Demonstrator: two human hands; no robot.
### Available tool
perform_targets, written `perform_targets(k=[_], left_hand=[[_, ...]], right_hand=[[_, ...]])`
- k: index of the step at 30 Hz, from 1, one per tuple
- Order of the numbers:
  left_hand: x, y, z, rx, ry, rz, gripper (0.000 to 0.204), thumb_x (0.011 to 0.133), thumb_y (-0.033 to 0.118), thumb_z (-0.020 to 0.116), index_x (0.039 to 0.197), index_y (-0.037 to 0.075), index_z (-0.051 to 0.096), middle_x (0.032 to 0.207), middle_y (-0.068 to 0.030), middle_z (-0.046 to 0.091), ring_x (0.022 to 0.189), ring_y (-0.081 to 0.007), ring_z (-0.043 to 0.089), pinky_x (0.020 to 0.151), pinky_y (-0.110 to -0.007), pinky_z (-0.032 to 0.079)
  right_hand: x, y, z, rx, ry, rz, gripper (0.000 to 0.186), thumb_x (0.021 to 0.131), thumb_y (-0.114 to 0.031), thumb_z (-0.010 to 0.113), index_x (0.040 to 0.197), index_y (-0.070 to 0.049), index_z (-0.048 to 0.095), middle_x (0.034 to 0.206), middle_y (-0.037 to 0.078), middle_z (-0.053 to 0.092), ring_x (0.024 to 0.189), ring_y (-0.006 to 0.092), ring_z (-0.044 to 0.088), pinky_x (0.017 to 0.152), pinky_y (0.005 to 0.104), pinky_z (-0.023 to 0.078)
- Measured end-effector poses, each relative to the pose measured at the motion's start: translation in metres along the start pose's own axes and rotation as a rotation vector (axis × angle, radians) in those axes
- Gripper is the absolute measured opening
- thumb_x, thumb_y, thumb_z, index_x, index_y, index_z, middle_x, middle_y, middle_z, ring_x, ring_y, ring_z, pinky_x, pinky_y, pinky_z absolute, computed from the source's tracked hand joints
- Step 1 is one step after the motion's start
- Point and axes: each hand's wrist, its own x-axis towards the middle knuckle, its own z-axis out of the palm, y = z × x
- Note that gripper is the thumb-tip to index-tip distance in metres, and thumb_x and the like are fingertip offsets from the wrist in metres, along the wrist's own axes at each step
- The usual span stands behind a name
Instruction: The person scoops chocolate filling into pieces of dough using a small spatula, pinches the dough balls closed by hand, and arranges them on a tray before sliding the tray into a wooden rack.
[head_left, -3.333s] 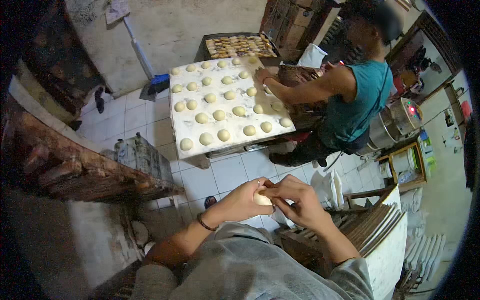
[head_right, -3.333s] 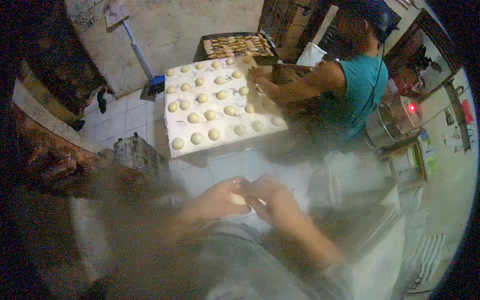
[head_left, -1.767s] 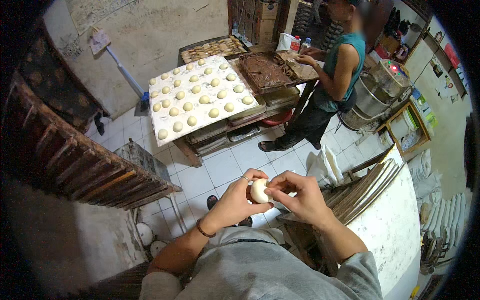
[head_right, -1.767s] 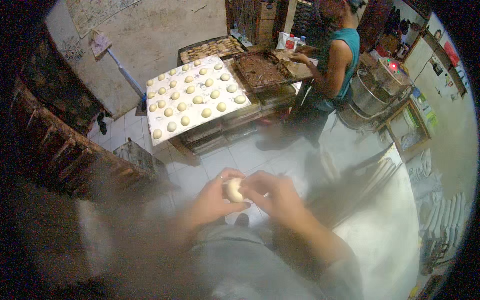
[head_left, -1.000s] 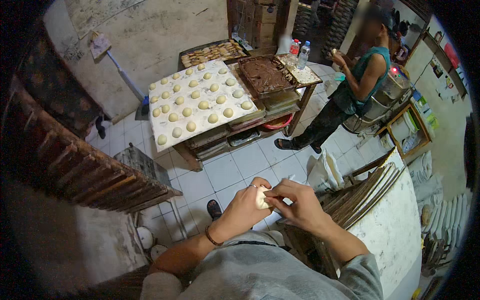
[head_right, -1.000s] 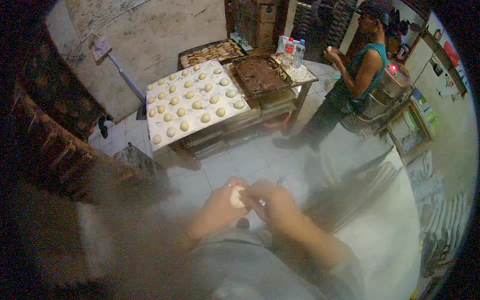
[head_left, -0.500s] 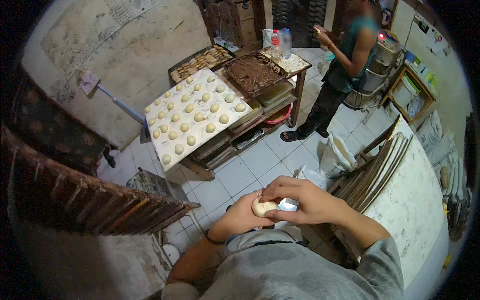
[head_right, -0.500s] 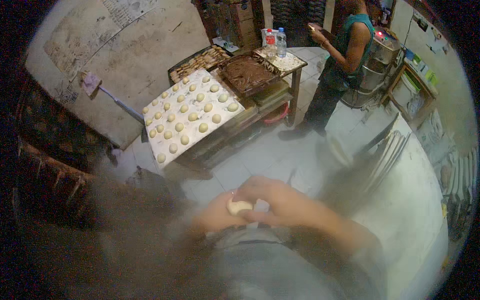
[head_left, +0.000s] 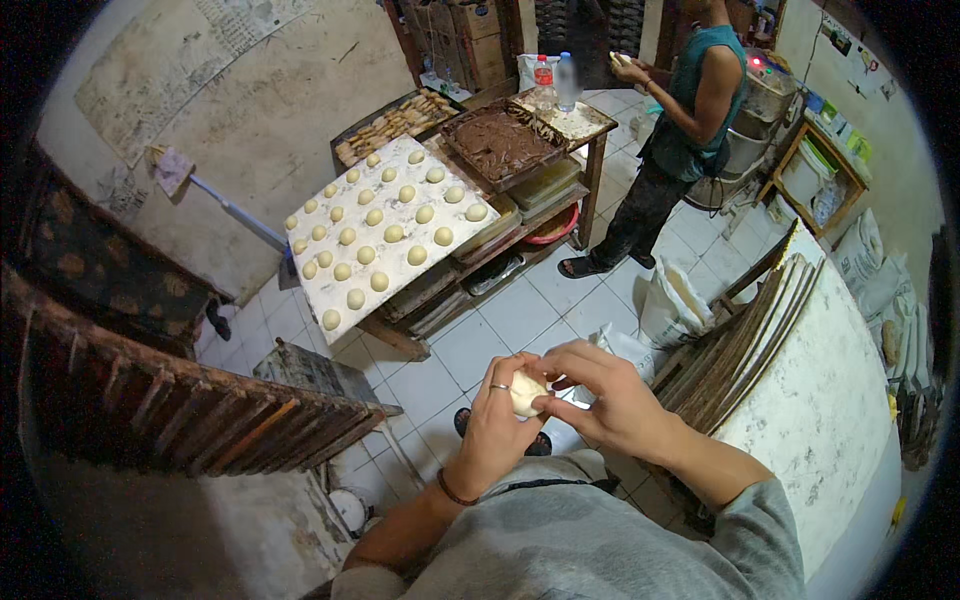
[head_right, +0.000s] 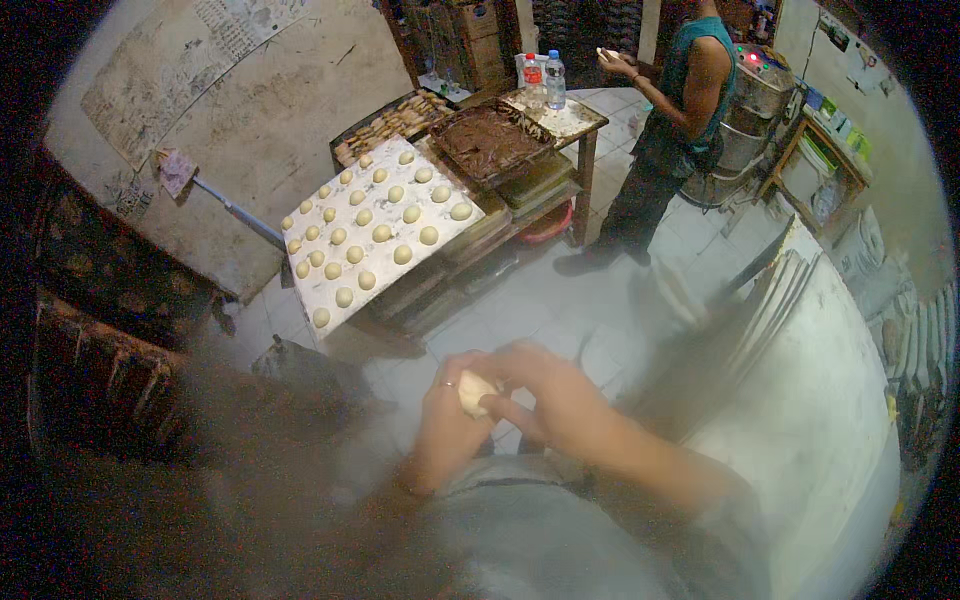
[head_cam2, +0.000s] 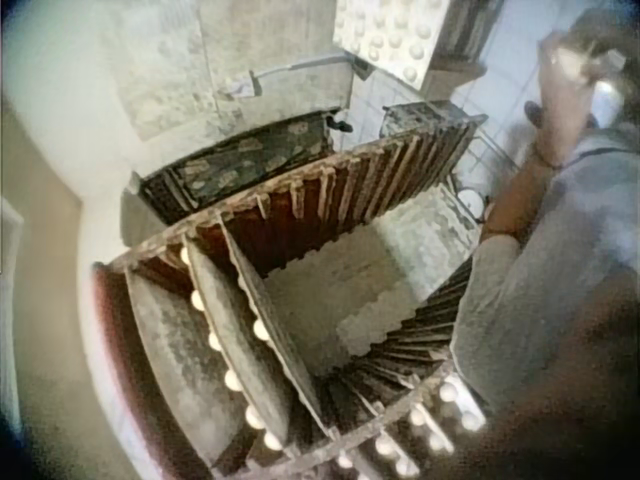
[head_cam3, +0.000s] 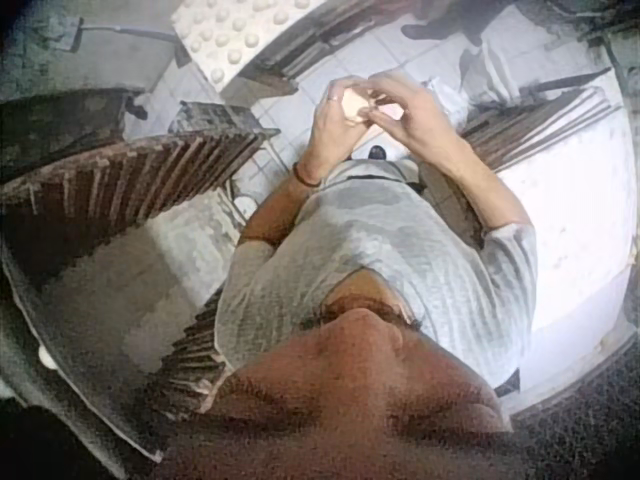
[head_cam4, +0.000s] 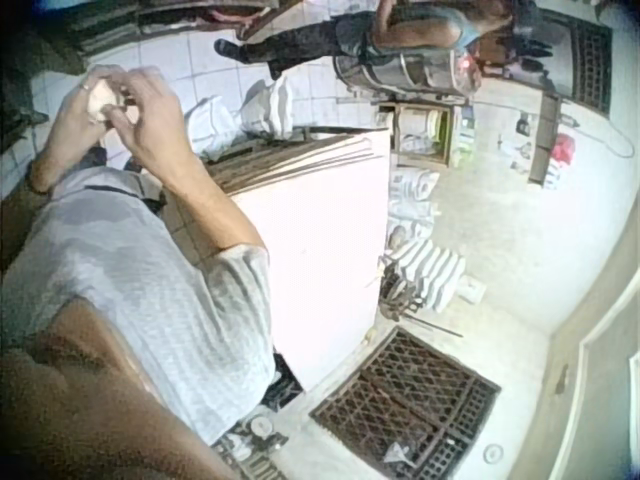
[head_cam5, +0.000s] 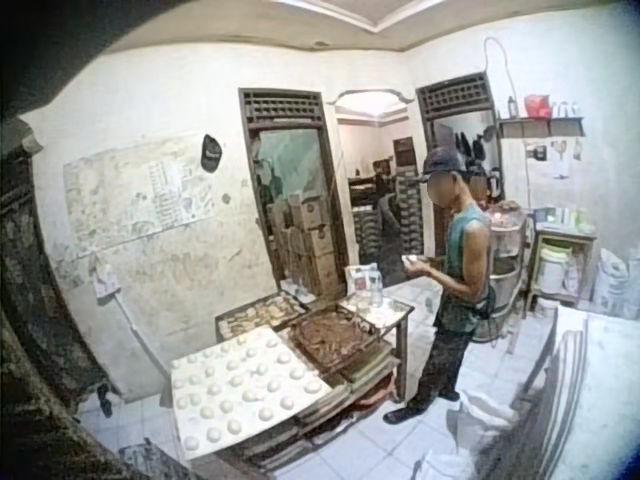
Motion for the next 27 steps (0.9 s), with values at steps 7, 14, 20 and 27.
perform_targets(k=[7, 14, 20, 27], left_hand=[[0.008, 0.010, -0.037, -0.286, -0.466, -0.153, 0.080, 0.080, 0.013, 0.089, 0.146, 0.004, 0.046, 0.128, -0.0164, 0.062, 0.117, -0.0256, 0.066, 0.098, -0.035, 0.054], [0.024, 0.018, -0.061, -0.451, -0.892, -0.352, 0.030, 0.092, 0.026, 0.083, 0.104, 0.001, 0.071, 0.079, 0.0010, 0.068, 0.073, -0.0077, 0.065, 0.067, -0.025, 0.052], [0.006, 0.017, -0.048, -0.290, -0.345, -0.155, 0.027, 0.098, 0.027, 0.078, 0.093, 0.001, 0.071, 0.078, -0.0007, 0.067, 0.070, -0.0081, 0.059, 0.064, -0.027, 0.047], [0.000, 0.004, -0.026, -0.597, -0.014, -0.018, 0.024, 0.109, 0.016, 0.058, 0.100, -0.003, 0.069, 0.112, -0.0089, 0.067, 0.102, -0.0145, 0.063, 0.087, -0.027, 0.050]], right_hand=[[-0.002, 0.011, -0.006, -0.040, -0.135, -0.112, 0.020, 0.090, -0.007, 0.078, 0.109, -0.002, 0.076, 0.104, 0.014, 0.074, 0.093, 0.0303, 0.073, 0.083, 0.0381, 0.059], [0.010, -0.014, -0.011, -0.147, -0.302, -0.292, 0.024, 0.090, -0.008, 0.078, 0.114, -0.006, 0.077, 0.111, 0.010, 0.073, 0.101, 0.0306, 0.069, 0.087, 0.0389, 0.055], [-0.001, 0.002, -0.015, 0.046, 0.000, -0.043, 0.022, 0.091, -0.002, 0.075, 0.113, -0.001, 0.076, 0.113, 0.012, 0.069, 0.104, 0.0209, 0.064, 0.092, 0.0336, 0.050], [-0.022, 0.025, 0.033, 0.573, 0.110, 0.250, 0.036, 0.092, 0.001, 0.074, 0.126, 0.000, 0.063, 0.122, 0.009, 0.065, 0.109, 0.0178, 0.063, 0.095, 0.0312, 0.051]])
